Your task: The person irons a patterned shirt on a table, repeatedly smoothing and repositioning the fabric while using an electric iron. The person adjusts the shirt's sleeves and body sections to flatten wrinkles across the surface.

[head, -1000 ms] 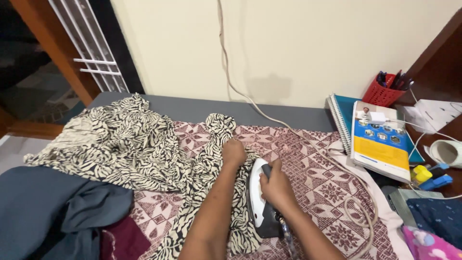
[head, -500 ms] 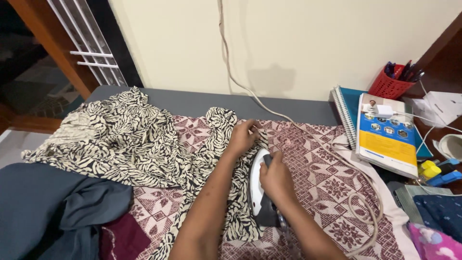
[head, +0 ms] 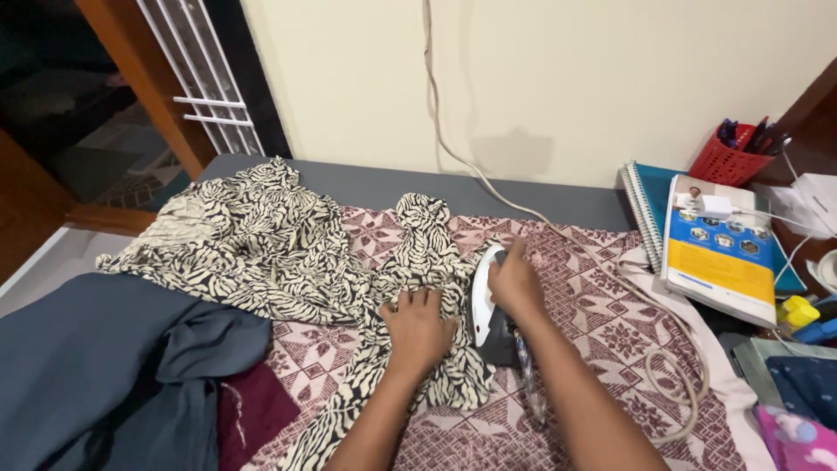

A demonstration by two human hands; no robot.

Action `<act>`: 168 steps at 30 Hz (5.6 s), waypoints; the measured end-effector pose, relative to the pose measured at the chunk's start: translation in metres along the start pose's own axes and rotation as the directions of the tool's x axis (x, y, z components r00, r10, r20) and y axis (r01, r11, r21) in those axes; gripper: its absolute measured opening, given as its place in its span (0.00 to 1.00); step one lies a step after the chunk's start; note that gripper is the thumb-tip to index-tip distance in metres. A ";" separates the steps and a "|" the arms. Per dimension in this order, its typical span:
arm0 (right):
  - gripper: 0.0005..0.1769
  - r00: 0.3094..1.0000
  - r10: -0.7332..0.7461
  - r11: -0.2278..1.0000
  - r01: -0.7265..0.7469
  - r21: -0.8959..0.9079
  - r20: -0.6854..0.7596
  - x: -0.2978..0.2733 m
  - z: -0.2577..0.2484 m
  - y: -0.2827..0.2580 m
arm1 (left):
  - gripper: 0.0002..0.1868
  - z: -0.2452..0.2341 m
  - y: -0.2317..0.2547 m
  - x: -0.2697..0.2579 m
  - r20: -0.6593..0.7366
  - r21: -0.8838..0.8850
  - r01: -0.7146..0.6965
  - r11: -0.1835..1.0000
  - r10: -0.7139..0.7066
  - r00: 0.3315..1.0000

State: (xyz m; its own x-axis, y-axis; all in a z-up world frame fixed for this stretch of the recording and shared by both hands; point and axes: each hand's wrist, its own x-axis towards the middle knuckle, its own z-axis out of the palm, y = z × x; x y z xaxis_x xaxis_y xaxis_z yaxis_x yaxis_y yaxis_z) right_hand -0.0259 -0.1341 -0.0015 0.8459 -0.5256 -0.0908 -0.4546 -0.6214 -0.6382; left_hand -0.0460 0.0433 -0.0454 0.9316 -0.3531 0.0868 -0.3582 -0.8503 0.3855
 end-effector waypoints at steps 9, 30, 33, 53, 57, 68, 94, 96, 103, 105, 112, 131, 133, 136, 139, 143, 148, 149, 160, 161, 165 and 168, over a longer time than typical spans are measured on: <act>0.23 1.000 -0.004 1.000 0.004 -0.013 0.000 0.002 -0.001 0.006 | 0.39 0.018 -0.014 -0.037 0.051 0.059 -0.058 0.997 0.055 0.997; 0.28 0.998 -0.009 1.000 0.010 -0.009 0.064 0.109 -0.005 0.010 | 0.42 0.027 -0.020 -0.032 -0.007 0.022 -0.083 0.996 0.083 0.996; 0.33 0.997 0.049 0.997 -0.045 -0.069 0.061 0.135 0.001 0.013 | 0.36 0.032 -0.023 -0.033 -0.166 0.013 -0.152 0.988 0.152 0.974; 0.22 0.994 0.036 0.977 -0.013 -0.211 0.104 -0.050 -0.062 0.090 | 0.16 0.052 -0.070 -0.012 -0.355 -0.757 -0.206 0.619 -0.126 0.926; 0.22 0.984 -0.166 0.840 0.111 -0.531 -0.057 -0.045 -0.104 0.110 | 0.16 0.011 -0.080 -0.038 -0.292 -0.691 -0.142 0.709 -0.094 0.952; 0.29 0.900 -0.367 0.771 0.436 -0.464 0.236 -0.144 0.052 0.058 | 0.33 -0.029 -0.045 -0.203 -0.242 0.156 0.018 0.988 0.021 0.970; 0.12 -0.023 -0.862 0.370 0.654 0.660 0.506 -0.231 0.039 0.008 | 0.23 -0.126 -0.212 -0.107 -0.494 -0.755 -0.607 0.248 -0.823 0.279; 0.18 -0.051 -0.856 0.511 0.065 0.857 0.514 -0.247 0.037 0.002 | 0.22 -0.145 -0.200 -0.094 -0.677 -0.667 -0.534 0.519 -0.722 0.144; 0.11 0.411 -0.708 0.388 -0.453 0.803 0.574 -0.222 0.029 -0.012 | 0.26 -0.111 -0.090 0.034 -0.677 -0.500 -0.282 0.819 -0.167 0.716; 0.07 0.454 -0.797 0.051 -0.607 0.793 0.399 -0.188 0.017 -0.003 | 0.29 -0.103 -0.056 0.075 -0.560 -0.489 -0.271 0.829 -0.061 0.826; 0.29 0.964 -0.263 -0.123 -0.069 0.990 0.035 -0.060 -0.070 0.072 | 0.41 -0.159 0.054 0.145 -0.512 -0.526 -0.583 0.619 0.317 0.798; 0.19 0.993 0.112 0.384 -0.085 0.919 0.045 -0.058 -0.080 0.078 | 0.13 -0.070 -0.108 -0.066 -0.200 -0.397 0.267 0.878 -0.366 0.909; 0.19 0.996 0.057 0.768 -0.003 0.641 -0.065 -0.087 -0.080 0.079 | 0.11 -0.139 -0.137 -0.094 -0.367 -0.363 0.262 0.894 -0.396 0.842; 0.17 0.969 -0.107 0.984 0.135 -0.115 0.223 -0.132 -0.082 0.077 | 0.16 -0.219 -0.136 -0.142 -0.236 -0.275 0.413 0.868 -0.477 0.847; 0.16 0.807 -0.144 0.878 0.371 -0.302 0.573 -0.173 -0.087 0.063 | 0.18 -0.245 -0.114 -0.159 -0.042 0.315 0.564 0.763 -0.582 0.812; 0.18 0.891 0.006 0.896 0.197 -0.397 0.455 -0.176 -0.113 0.059 | 0.33 -0.210 -0.091 -0.160 -0.094 0.416 0.371 0.830 -0.367 0.926; 0.27 0.924 -0.257 0.886 0.109 -0.452 -0.282 -0.084 -0.142 0.101 | 0.23 -0.101 -0.011 -0.114 -0.043 0.218 -0.090 0.972 0.102 0.994; 0.30 0.913 -0.257 0.876 0.081 -0.476 -0.317 -0.065 -0.141 0.114 | 0.22 -0.082 0.010 -0.109 0.024 0.119 -0.188 0.975 0.187 0.982; 0.29 0.994 -0.014 0.994 0.003 -0.108 -0.104 -0.017 -0.144 0.178 | 0.30 -0.016 0.082 -0.156 0.122 -0.032 -0.279 0.960 0.281 0.952; 0.29 0.994 -0.061 0.993 0.050 -0.107 -0.095 -0.028 -0.152 0.171 | 0.21 -0.025 0.070 -0.151 0.206 -0.011 -0.205 0.979 0.203 0.957; 0.30 0.988 -0.153 0.988 0.154 -0.018 0.026 -0.066 -0.157 0.124 | 0.09 -0.068 0.023 -0.143 0.353 -0.244 0.019 0.969 0.070 0.933; 0.29 0.975 -0.154 0.988 0.150 0.037 0.162 -0.085 -0.135 0.085 | 0.15 -0.092 0.012 -0.142 0.368 -0.406 -0.155 0.901 0.316 0.874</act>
State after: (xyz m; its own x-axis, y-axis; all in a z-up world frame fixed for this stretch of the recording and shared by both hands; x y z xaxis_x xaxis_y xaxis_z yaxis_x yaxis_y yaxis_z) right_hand -0.1743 -0.2208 0.0554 0.9399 -0.3219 -0.1141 -0.3117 -0.6717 -0.6721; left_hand -0.1763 0.1196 0.0317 0.6782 -0.7213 -0.1406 -0.4416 -0.5529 0.7066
